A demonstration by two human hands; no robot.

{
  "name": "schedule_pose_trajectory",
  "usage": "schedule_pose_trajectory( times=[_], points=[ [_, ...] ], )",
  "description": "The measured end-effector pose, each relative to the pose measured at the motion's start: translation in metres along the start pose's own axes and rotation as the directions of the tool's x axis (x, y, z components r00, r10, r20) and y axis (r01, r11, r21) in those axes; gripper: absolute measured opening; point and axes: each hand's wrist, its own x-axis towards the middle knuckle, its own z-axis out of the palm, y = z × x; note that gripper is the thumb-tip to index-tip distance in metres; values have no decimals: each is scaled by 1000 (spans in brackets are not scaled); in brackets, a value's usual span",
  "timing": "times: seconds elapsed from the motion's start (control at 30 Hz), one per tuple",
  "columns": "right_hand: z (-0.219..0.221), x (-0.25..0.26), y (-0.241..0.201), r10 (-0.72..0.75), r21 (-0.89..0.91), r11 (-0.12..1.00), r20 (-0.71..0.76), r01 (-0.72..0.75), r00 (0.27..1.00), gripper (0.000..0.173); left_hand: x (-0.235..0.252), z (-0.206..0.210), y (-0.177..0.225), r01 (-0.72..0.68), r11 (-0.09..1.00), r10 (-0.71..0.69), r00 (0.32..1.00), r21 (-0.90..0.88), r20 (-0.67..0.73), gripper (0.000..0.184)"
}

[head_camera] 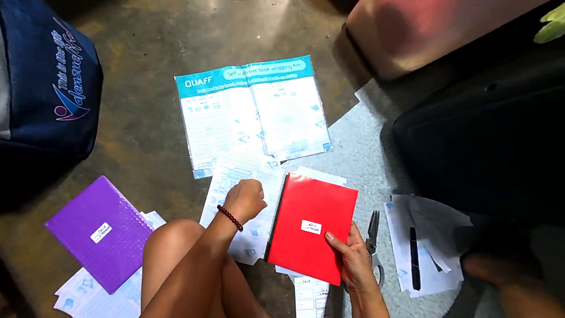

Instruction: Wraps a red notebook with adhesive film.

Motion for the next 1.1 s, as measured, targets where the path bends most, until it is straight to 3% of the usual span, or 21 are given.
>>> schedule_pose_trajectory(
  times=[1.1],
  points=[
    [3, 1, -7, 1, -76, 997, -16, -2, 1000, 53, 1, 1, -1, -5, 1000, 5, 1000, -8, 8, 19]
  ],
)
